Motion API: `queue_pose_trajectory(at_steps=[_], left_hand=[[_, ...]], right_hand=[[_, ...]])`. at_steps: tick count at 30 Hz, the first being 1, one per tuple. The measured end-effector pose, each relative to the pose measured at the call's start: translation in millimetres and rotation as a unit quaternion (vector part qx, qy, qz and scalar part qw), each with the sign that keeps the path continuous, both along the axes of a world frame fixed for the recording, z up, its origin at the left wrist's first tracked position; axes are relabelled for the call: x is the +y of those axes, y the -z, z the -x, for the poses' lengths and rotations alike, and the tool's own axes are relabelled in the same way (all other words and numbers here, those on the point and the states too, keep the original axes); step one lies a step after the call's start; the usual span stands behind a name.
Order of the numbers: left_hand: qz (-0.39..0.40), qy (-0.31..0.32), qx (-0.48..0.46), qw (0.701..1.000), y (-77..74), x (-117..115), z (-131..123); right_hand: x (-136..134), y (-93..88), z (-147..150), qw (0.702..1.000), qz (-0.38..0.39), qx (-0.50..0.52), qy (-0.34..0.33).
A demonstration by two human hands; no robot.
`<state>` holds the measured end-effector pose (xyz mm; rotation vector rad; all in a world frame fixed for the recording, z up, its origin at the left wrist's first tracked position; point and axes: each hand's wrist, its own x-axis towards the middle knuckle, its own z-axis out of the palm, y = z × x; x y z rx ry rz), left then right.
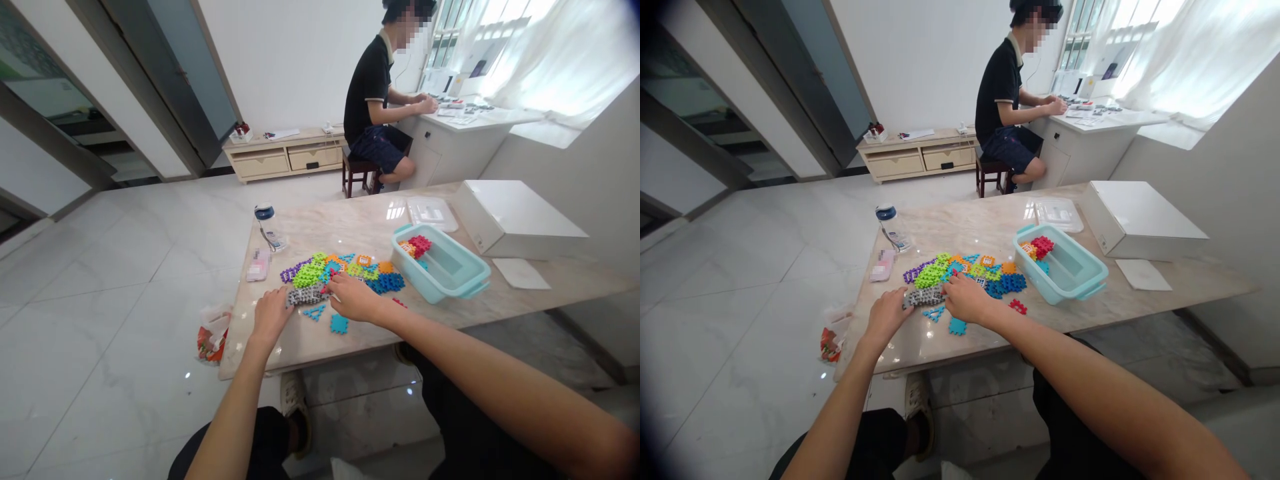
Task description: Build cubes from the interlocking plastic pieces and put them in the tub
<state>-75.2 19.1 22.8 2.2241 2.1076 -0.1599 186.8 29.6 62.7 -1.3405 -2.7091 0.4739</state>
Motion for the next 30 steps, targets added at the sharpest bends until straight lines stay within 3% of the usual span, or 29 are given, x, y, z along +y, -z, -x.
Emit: queue_pose_trajectory(at_steps=[7,14,17,23,30], left_hand=[[0.035,-0.067,0.010,0.997,-17.3,-6,3],[0.006,-0.129,0.003,0.992,-32.7,-15,21],[-0.027,-0.154,-0.058,0.986,-31.9,-15,27],[-0.080,0.005,-0.290,0.954,-24.0,-17,2],[-0.083,0.109,-0.369,0.920,-28.6,-27,-24]], right_hand=[[5,-2.8,0,1.000,0.011,-0.018,0.003],[15,4.8,15,0.999,0.041,-0.012,0.006],[17,4.8,26,0.999,0.051,0.002,0.003],[17,8.1,42,0.981,0.131,0.109,0.094],[16,19.2,27,0.885,0.294,0.334,0.135]])
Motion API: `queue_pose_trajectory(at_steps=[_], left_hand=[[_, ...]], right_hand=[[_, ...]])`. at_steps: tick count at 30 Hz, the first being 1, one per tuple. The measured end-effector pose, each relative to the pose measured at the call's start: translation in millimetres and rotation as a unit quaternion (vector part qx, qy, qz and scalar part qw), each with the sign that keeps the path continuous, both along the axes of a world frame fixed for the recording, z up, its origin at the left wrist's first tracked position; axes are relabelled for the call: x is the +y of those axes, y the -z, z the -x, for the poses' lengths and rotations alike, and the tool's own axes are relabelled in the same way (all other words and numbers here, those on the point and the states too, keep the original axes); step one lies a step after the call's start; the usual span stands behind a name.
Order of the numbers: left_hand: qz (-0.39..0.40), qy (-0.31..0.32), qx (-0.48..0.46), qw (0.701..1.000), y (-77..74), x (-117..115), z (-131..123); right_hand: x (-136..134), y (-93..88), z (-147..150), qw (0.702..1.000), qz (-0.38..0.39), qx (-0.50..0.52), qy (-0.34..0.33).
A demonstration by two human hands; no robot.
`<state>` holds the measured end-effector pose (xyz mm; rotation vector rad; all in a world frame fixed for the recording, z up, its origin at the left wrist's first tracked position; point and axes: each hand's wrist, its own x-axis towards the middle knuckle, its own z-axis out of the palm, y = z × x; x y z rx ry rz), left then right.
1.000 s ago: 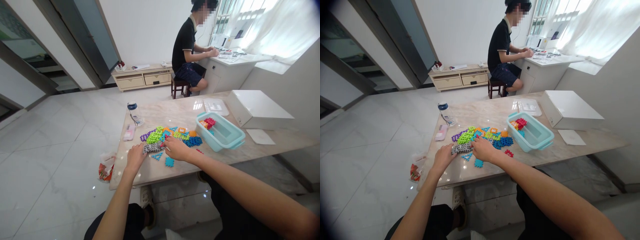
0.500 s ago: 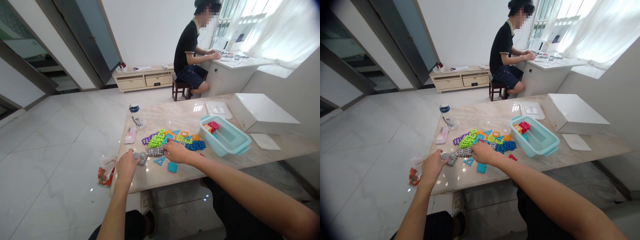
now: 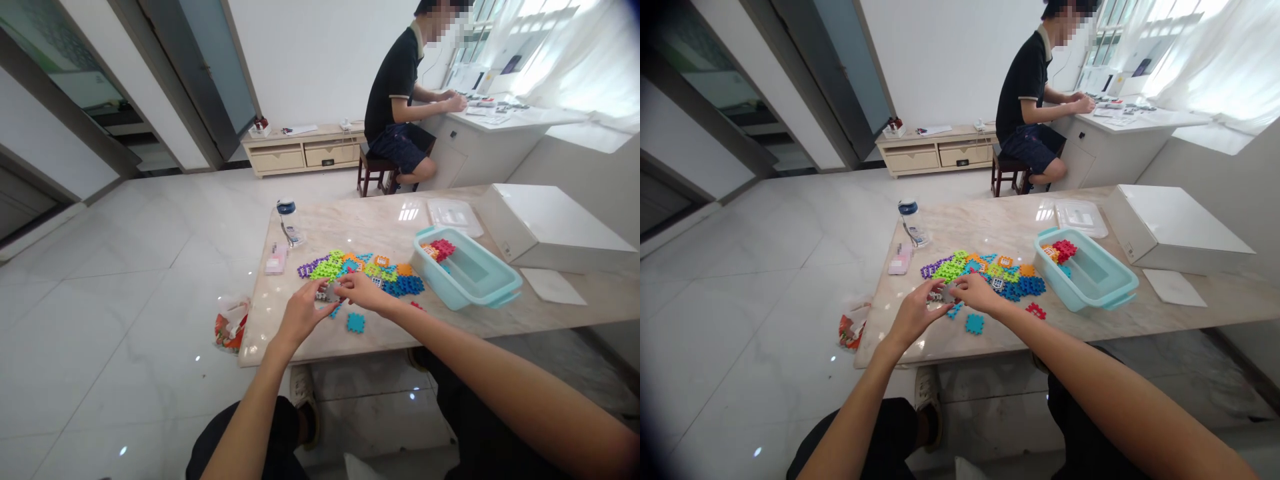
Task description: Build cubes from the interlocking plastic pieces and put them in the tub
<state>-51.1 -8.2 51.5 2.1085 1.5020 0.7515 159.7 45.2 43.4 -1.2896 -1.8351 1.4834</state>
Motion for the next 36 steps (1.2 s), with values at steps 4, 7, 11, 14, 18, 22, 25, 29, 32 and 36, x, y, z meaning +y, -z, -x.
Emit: queue_pose_trajectory(at_steps=[4,7,11,14,18,22,25,29,32,36], left_hand=[[0.021,-0.028,0.064,0.997,4.0,-2,19],[0.064,-0.118,0.180,0.975,13.5,-7,41],[0.146,-0.152,0.287,0.935,26.3,-14,57],[0.175,-0.146,0.306,0.924,32.3,-12,54],[0.170,-0.136,0.327,0.920,36.0,-1,46],[0.157,-0.134,0.341,0.917,39.1,10,43],[0.134,-0.125,0.331,0.926,42.0,16,43],[0.116,-0.096,0.318,0.936,45.6,21,41],[0.120,-0.078,0.305,0.942,45.9,24,39],[0.132,-0.078,0.318,0.936,42.9,23,34]], right_hand=[[-7,-6.4,-20,0.997,0.013,-0.011,0.072],[-13,-15.7,-38,0.993,0.040,-0.016,0.113],[-16,-22.5,-54,0.990,0.042,-0.010,0.132],[-16,-22.0,-56,0.993,0.035,-0.013,0.115],[-14,-19.1,-54,0.997,0.014,-0.012,0.077],[-10,-17.2,-54,0.998,-0.016,-0.010,0.058],[-8,-16.8,-55,0.997,-0.013,-0.012,0.069],[-12,-18.2,-55,0.996,0.010,-0.007,0.085],[-15,-21.3,-57,0.996,0.020,-0.005,0.091],[-17,-22.0,-60,0.996,0.022,-0.009,0.082]])
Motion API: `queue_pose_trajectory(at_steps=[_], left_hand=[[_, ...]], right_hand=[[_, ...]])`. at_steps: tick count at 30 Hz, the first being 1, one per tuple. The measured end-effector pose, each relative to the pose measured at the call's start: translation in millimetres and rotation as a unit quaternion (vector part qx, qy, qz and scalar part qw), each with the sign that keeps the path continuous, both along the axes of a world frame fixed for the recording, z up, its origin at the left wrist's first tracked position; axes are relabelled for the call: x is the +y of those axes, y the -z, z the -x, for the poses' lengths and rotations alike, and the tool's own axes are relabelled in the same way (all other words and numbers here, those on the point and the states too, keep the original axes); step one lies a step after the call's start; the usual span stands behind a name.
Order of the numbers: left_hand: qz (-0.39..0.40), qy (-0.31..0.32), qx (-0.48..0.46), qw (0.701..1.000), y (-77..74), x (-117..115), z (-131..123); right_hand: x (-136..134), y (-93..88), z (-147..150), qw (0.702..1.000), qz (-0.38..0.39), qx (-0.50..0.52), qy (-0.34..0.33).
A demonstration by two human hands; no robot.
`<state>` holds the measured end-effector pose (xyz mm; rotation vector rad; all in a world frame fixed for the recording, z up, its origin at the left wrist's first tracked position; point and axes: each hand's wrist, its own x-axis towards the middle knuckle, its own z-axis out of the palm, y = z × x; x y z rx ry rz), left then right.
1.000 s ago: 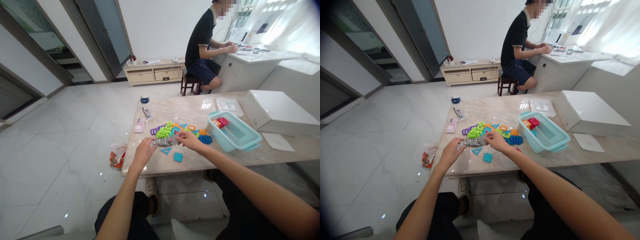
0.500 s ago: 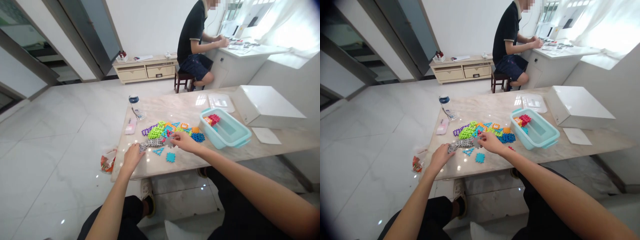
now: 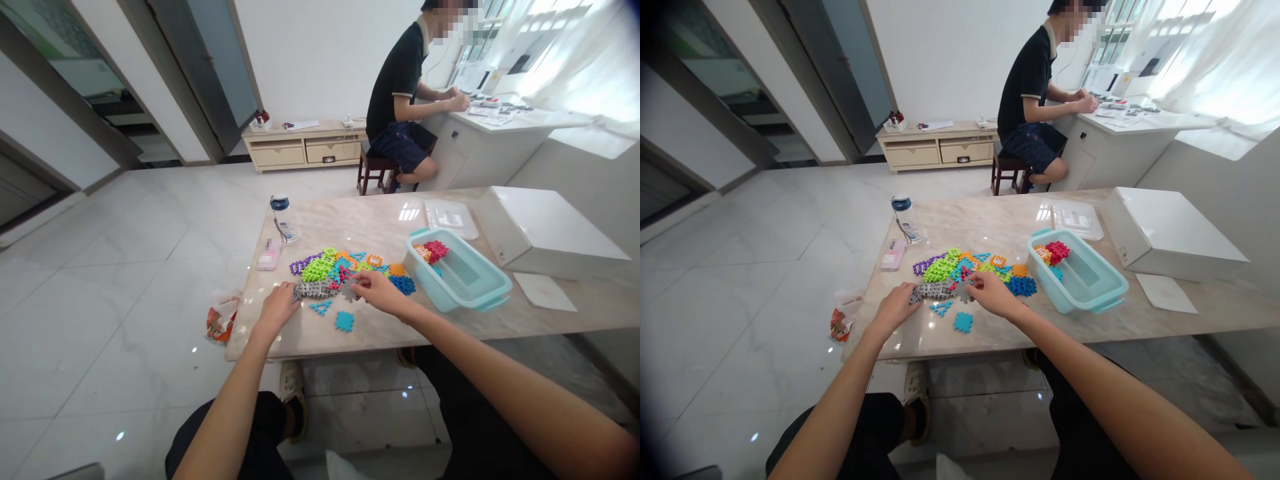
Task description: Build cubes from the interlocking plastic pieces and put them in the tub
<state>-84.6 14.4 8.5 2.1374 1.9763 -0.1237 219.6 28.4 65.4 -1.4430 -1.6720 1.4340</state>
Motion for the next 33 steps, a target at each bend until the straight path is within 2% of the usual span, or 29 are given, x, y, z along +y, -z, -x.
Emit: queue_pose_trajectory(at_steps=[4,13,18,24,29,33], left_hand=[[0.011,-0.011,0.022,1.000,-2.0,-6,-6],[0.017,-0.026,0.046,0.998,-1.6,-13,-17],[-0.004,-0.042,0.023,0.999,-2.0,-15,-15],[-0.027,-0.018,-0.026,0.999,-2.0,-12,-17],[-0.021,0.004,0.001,1.000,-2.3,-8,-20],[-0.016,-0.003,0.008,1.000,0.6,-4,-19]], right_hand=[[-3,6.6,5,1.000,0.002,0.004,0.005],[-8,9.8,26,0.998,-0.017,-0.003,-0.057],[-5,16.5,33,0.999,-0.007,-0.009,-0.053],[-2,23.5,40,0.999,-0.026,-0.002,-0.044],[-1,20.5,43,0.998,-0.049,-0.001,-0.039],[1,12.0,40,0.998,-0.055,0.007,-0.044]])
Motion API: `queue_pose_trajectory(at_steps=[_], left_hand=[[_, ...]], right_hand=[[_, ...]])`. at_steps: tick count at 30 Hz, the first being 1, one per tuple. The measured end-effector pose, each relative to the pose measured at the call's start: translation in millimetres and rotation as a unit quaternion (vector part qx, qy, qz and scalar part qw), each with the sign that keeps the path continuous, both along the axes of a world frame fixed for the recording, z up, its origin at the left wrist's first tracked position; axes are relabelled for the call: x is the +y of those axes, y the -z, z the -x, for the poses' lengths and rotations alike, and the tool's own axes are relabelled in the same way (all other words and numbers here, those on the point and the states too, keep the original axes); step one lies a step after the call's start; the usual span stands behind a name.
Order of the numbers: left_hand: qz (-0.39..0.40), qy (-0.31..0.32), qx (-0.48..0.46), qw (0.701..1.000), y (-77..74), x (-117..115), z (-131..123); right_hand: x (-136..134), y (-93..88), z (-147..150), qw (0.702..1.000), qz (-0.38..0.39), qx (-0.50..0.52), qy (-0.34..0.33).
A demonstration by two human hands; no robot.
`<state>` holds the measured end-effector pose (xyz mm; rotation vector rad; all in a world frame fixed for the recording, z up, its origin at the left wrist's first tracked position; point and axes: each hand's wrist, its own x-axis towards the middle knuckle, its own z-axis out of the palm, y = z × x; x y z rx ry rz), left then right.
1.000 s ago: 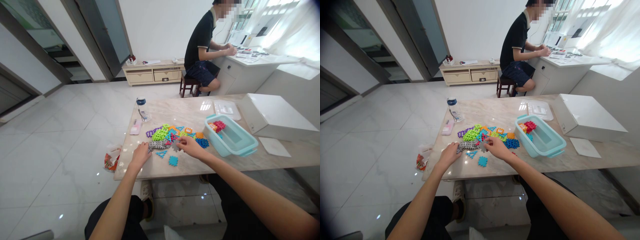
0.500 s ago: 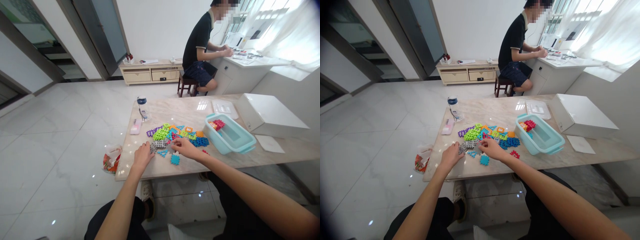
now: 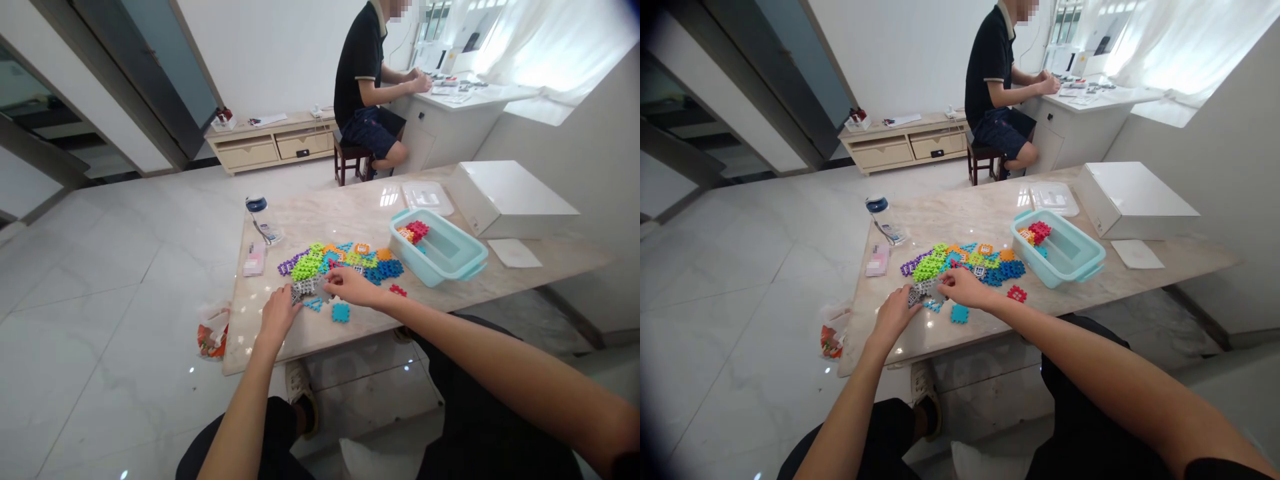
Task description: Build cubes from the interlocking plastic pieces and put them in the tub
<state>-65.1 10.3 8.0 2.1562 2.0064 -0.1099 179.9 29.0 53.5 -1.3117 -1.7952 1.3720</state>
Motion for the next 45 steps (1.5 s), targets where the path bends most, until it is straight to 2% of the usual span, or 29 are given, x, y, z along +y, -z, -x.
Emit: queue_pose_trajectory(at_steps=[4,6,9,15,21,24,27,29,33,38,45], left_hand=[[0.006,-0.010,-0.015,1.000,1.9,3,2],[0.008,-0.019,-0.020,1.000,-0.2,3,2],[0.010,-0.036,-0.022,0.999,-8.2,3,3],[-0.013,-0.065,-0.031,0.997,-29.0,-1,12],[-0.063,-0.087,-0.103,0.989,-34.2,-4,21],[-0.101,-0.055,-0.203,0.972,-33.4,-7,14],[-0.120,0.012,-0.308,0.944,-32.8,-12,-2],[-0.118,0.054,-0.338,0.932,-32.7,-16,-13],[-0.124,0.110,-0.337,0.927,-31.5,-21,-30],[-0.136,0.145,-0.323,0.925,-28.8,-22,-36],[-0.142,0.123,-0.333,0.924,-28.4,-21,-37]], right_hand=[[-2,-6.0,-7,0.999,0.019,0.013,0.028],[-4,-5.8,-12,0.999,0.027,0.019,0.018],[-6,-1.1,-21,0.999,0.044,0.029,0.005],[-5,11.1,-28,0.998,0.051,0.001,0.029],[1,13.1,-18,0.996,0.073,-0.003,0.042],[3,17.2,-12,0.996,0.076,-0.016,0.048],[5,22.5,-6,0.996,0.069,-0.025,0.054],[6,23.7,-4,0.995,0.083,-0.016,0.061],[3,15.5,-2,0.987,0.135,0.041,0.080],[-3,1.8,-1,0.974,0.198,0.098,0.053],[-3,4.3,0,0.982,0.164,0.085,0.039]])
